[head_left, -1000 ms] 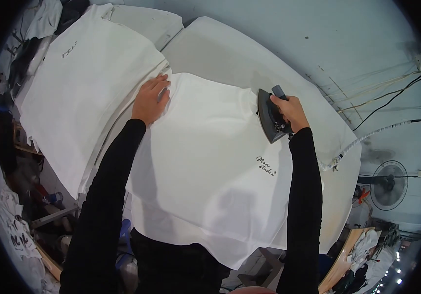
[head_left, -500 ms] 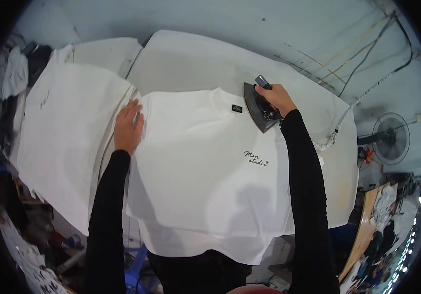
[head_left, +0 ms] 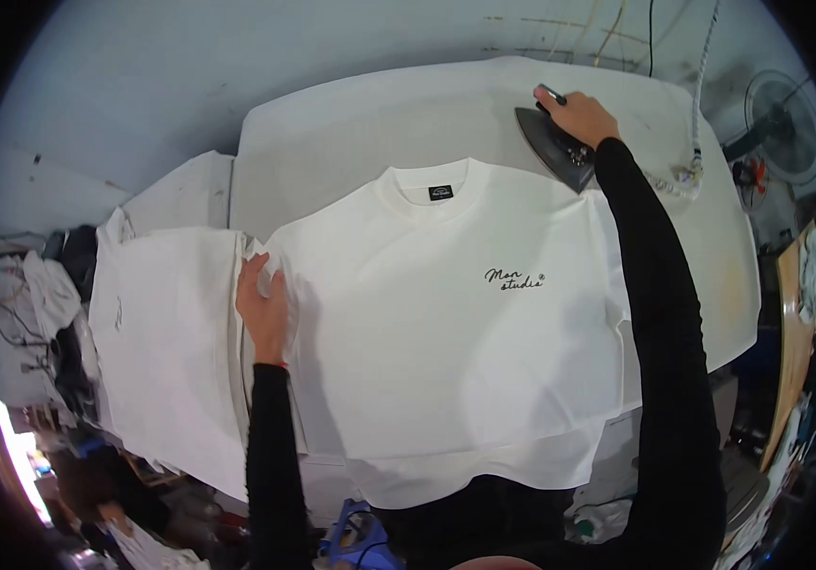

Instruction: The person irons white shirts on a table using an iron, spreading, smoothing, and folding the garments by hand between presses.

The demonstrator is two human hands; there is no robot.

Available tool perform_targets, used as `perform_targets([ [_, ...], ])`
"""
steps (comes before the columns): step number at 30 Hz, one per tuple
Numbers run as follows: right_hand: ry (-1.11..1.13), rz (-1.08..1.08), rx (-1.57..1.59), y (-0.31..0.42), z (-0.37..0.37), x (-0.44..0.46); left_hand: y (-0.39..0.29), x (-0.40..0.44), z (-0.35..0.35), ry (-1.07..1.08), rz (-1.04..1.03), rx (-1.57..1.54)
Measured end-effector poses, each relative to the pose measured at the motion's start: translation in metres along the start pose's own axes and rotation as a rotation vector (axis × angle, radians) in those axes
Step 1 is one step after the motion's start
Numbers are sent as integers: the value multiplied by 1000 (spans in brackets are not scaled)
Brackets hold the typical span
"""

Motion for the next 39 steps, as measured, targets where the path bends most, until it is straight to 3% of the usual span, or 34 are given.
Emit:
perform_targets([
  [2,-15,14,-44,1,6,-2,-108,11,-36,2,-187,110],
  [4,-49,39,-78,5,13,-8,-185,23,-113,220,-337,-55],
  [7,-92,76,-118,-2,16,-10,-244,30,-221,307,-508,71],
  [11,-147,105,-154,-14,21,-6,-224,21,-311,499,-569,361],
  [14,-173,113,-164,-23,23,-2,-207,31,-320,573,-475,304],
  [19,-179,105,-139,-34,26,-4,-214,25,-320,528,-565,375],
  [22,-203,191,-146,-37,20,3,-214,21,-312,558,-582,512],
  [23,9,162,-128,-43,15,9,-212,23,-308,575,-581,586],
  [26,69,178,-15,-93,14,25,-245,-6,-194,291,-356,190],
  [27,35,159,21,-108,25,19,-232,-24,-157,247,-282,203],
  [28,-27,158,5,-124,33,17,-208,-46,-115,211,-209,215],
  [30,-138,202,9,-129,59,-7,-128,-100,-26,-129,-62,249],
  [32,-61,131,12,-129,71,-30,-40,-141,65,-365,313,132],
  [34,-45,305,34,-75,76,-75,-7,-140,110,-354,508,182],
  [39,142,544,140,82,33,-171,13,-65,65,-144,139,520],
])
Point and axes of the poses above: each hand's wrist, its own x-axis towards the middle knuckle, its own z-axis out of the back of the hand, y = z × x, the point moved 10 cm from there along x, towards the middle knuckle, and after that the axes turned 3 degrees about -x, right-handed, at the moved point
